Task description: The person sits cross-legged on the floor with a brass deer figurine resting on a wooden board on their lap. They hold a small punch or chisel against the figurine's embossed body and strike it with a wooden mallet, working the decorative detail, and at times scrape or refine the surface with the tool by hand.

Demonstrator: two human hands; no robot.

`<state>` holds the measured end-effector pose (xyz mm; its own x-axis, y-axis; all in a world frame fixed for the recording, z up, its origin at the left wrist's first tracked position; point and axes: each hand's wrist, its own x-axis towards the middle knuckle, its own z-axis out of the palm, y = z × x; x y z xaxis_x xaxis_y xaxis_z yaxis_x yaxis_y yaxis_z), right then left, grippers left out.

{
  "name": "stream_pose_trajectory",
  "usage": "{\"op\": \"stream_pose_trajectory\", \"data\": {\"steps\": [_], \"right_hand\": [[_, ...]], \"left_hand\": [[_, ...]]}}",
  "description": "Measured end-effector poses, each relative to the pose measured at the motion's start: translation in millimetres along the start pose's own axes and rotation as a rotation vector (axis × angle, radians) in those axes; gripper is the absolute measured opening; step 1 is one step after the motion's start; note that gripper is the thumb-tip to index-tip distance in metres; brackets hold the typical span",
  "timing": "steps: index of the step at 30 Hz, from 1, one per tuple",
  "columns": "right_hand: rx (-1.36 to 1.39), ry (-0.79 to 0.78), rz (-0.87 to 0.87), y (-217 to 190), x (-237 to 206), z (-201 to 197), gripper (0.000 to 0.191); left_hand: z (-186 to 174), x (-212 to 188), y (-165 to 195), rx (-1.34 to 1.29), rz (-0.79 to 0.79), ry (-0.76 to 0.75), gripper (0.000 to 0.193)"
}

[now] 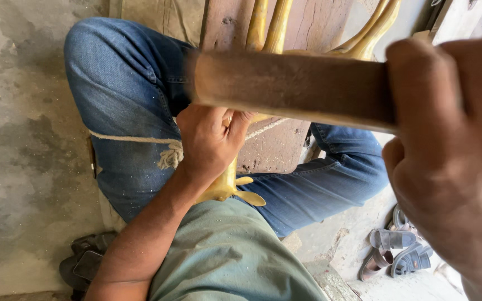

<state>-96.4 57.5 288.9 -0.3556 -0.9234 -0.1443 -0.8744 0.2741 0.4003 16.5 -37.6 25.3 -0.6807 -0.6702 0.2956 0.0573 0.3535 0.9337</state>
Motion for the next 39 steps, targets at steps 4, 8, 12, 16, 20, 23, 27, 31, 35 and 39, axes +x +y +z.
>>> {"op": "stream_pose_trajectory", "data": {"steps": [4,8,12,16,20,23,27,31,35,39], "right_hand": [[0.135,0.027,0.001,3,-2,-2,0.058],[0.265,0.038,0.03,4,-4,-4,0.064],[0.235,0.07,0.01,6,-4,2,0.062],[-0.027,0.06,-0.059,6,-3,6,0.051],[0.068,0.062,-0.008,-2,2,1,0.051],[-0.117,0.028,-0.029,-6,8,-4,0.046],[-0.007,0.016,-0.042,-5,10,-10,0.056],[-0.062,0.029,-0.068,-2,7,-8,0.051],[-0.125,0.031,-0.089,-2,5,-7,0.051],[-0.136,0.027,-0.094,-2,6,-7,0.054]], "left_hand": [[0,-5,-8,0.131,0.181,0.011,0.024],[2,-10,-16,0.119,0.178,-0.008,0.021],[5,-10,-17,0.13,0.046,-0.067,0.007],[4,-3,-9,-0.058,-0.126,-0.023,0.018],[0,3,-2,0.035,0.151,0.071,0.015],[-1,6,1,0.024,-0.006,0.012,0.024],[-1,5,3,-0.003,0.108,0.077,0.013],[0,5,3,-0.055,-0.222,-0.044,0.019],[1,2,-3,0.066,0.138,0.056,0.015],[4,-6,-13,0.044,0.114,0.037,0.012]]}}
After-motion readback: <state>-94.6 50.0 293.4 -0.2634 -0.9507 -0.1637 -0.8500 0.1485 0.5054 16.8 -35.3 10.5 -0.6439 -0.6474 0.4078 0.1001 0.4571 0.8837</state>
